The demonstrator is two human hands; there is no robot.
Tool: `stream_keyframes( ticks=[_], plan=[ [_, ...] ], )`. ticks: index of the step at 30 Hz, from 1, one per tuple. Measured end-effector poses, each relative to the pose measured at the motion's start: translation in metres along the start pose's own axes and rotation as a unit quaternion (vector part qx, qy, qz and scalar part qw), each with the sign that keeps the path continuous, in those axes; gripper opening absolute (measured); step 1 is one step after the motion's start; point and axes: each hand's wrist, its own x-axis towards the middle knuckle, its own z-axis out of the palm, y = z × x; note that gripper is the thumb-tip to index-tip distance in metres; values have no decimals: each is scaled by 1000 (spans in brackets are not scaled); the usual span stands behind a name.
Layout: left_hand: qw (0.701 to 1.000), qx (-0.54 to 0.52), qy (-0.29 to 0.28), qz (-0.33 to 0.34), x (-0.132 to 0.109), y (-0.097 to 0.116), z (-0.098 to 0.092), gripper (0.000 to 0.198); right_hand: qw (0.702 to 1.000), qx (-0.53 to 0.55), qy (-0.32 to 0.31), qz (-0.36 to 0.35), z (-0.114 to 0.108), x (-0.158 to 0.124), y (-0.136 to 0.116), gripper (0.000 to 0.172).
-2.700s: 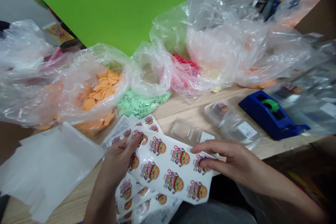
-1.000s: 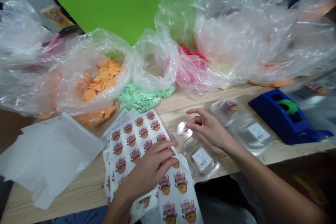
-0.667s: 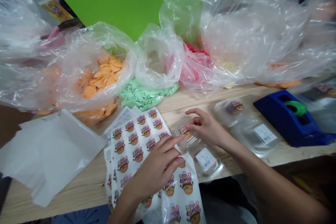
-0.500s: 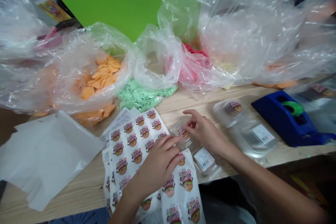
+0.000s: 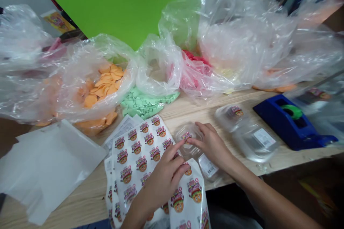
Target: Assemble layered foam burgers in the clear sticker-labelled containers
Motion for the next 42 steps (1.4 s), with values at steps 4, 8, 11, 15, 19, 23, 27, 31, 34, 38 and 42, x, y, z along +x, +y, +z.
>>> stream_keyframes(
  ticks=[4,8,11,15,19,23,27,31,34,38,42],
  plan=[
    [998,-57,27,-13,-5,1,0,27,995,102,-16,5,-3,0,-3,42],
    [988,-127,84,-36,-10,4,-8,26,971,232,-57,4,-17,-8,-12,43],
    [963,-198,167,-75,-15,7,-16,17,923,377,-73,19,-33,-16,-19,48],
    [914,-246,291,-136,-25,5,-26,29,855,512,-87,12,-54,-23,-23,49],
    [917,-295,263,-57,-27,8,-38,46,818,567,-91,-7,-65,-27,-28,50],
    [935,-307,174,-47,-15,29,-51,43,818,564,-106,-37,-64,-29,-34,51],
    [955,-273,117,-14,-2,46,-60,22,839,527,-126,-46,-63,-29,-38,47],
    [951,-295,97,-2,1,51,-64,21,914,383,-122,-59,-64,-33,-41,43],
    [956,-283,79,-8,0,51,-64,21,929,339,-123,-85,-58,-37,-45,69],
    [960,-252,107,-57,-1,47,-60,19,939,323,-83,-79,-50,-39,-51,75],
    [913,-306,217,-157,-4,33,-58,12,907,408,-54,-84,-72,-38,-43,57]
  ],
)
